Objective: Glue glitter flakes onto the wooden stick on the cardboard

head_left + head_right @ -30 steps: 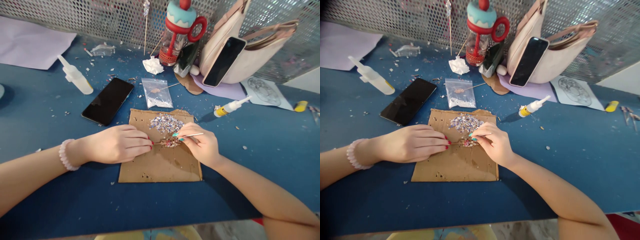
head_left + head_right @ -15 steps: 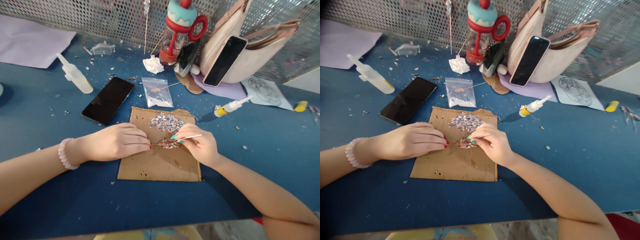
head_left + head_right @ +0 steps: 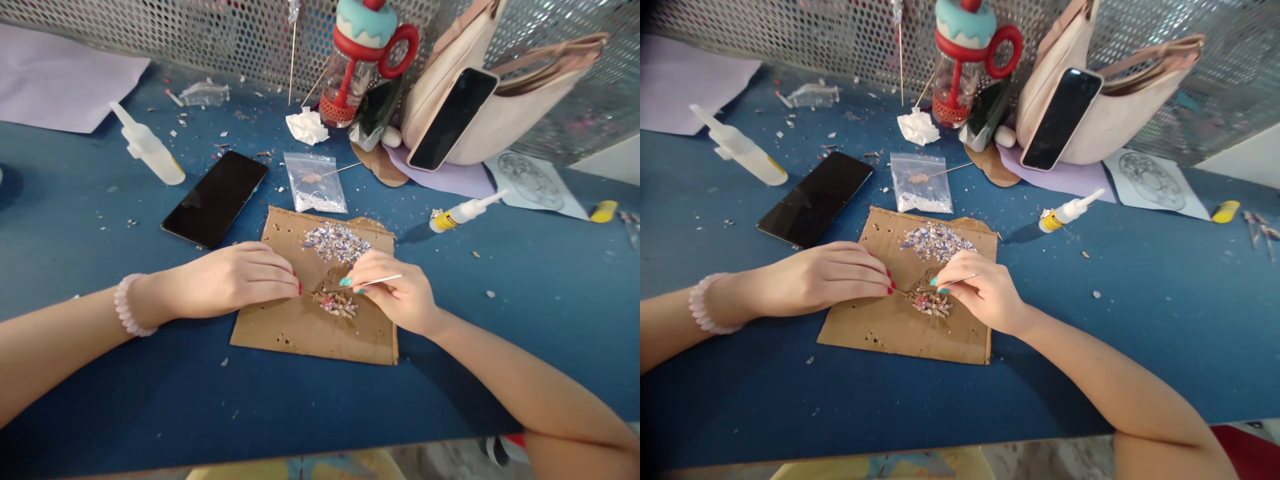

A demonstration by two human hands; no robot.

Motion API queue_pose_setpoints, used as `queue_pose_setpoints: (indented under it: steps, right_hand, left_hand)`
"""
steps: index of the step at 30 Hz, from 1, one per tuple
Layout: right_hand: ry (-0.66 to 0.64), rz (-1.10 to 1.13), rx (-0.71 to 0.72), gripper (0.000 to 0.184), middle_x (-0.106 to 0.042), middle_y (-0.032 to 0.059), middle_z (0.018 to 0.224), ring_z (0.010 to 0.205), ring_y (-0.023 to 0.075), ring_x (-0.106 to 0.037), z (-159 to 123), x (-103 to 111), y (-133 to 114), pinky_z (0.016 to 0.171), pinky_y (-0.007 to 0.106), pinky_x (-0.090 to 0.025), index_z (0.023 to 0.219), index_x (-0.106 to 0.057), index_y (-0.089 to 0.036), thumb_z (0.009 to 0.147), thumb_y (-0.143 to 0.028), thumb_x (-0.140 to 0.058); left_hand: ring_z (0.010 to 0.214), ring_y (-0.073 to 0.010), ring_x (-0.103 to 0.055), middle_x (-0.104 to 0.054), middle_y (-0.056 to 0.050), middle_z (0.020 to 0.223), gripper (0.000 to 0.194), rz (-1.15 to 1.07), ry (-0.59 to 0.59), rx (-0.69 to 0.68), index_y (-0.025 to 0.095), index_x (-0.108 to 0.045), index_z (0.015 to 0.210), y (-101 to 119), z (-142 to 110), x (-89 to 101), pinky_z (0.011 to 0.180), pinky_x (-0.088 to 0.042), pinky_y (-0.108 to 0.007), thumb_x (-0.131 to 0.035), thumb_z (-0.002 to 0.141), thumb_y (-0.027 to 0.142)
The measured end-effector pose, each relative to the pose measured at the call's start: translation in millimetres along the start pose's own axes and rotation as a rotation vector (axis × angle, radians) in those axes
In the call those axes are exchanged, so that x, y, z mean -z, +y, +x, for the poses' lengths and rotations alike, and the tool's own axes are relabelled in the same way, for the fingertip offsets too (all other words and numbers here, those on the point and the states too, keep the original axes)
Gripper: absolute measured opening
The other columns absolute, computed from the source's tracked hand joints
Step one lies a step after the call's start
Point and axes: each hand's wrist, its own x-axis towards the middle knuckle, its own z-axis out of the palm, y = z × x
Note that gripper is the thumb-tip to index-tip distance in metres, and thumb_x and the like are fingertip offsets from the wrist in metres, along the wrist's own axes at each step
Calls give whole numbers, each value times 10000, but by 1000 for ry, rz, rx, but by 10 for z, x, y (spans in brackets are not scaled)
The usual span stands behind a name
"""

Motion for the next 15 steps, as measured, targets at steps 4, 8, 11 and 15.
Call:
queue_pose_setpoints:
  steps: [4, 8, 11, 15]
  right_hand:
    - [-9, -4, 3, 135, -746, 35, 798, 776, 164, -688, 6, -1, -12, 707, 335, -600, 957, -702, -215, 891, -105, -662]
    - [-12, 9, 11, 123, -742, 43, 789, 766, 162, -684, 7, -10, -19, 703, 333, -596, 945, -701, -197, 882, -96, -671]
    - [-11, 8, 20, 131, -740, 48, 787, 766, 163, -683, 4, -16, -21, 702, 330, -593, 944, -697, -190, 877, -81, -672]
    - [-19, -2, 14, 140, -743, 39, 795, 770, 162, -681, 1, -21, -23, 709, 332, -595, 947, -694, -201, 875, -82, -674]
  left_hand:
    - [1178, -167, -600, -701, -61, 1195, 331, 19, 6, -20, 171, -580, 1255, 6, 24, 15, 1003, -441, -336, -303, 1073, 174]
    - [1162, -174, -606, -702, -61, 1188, 325, 41, 16, -35, 158, -587, 1222, 11, 37, 20, 981, -449, -337, -299, 1074, 176]
    - [1165, -178, -602, -699, -61, 1192, 319, 38, 10, -35, 156, -582, 1227, 13, 34, 21, 983, -451, -337, -304, 1074, 179]
    - [1161, -182, -602, -698, -66, 1185, 311, 37, 12, -35, 147, -582, 1223, 14, 35, 22, 984, -458, -336, -312, 1073, 179]
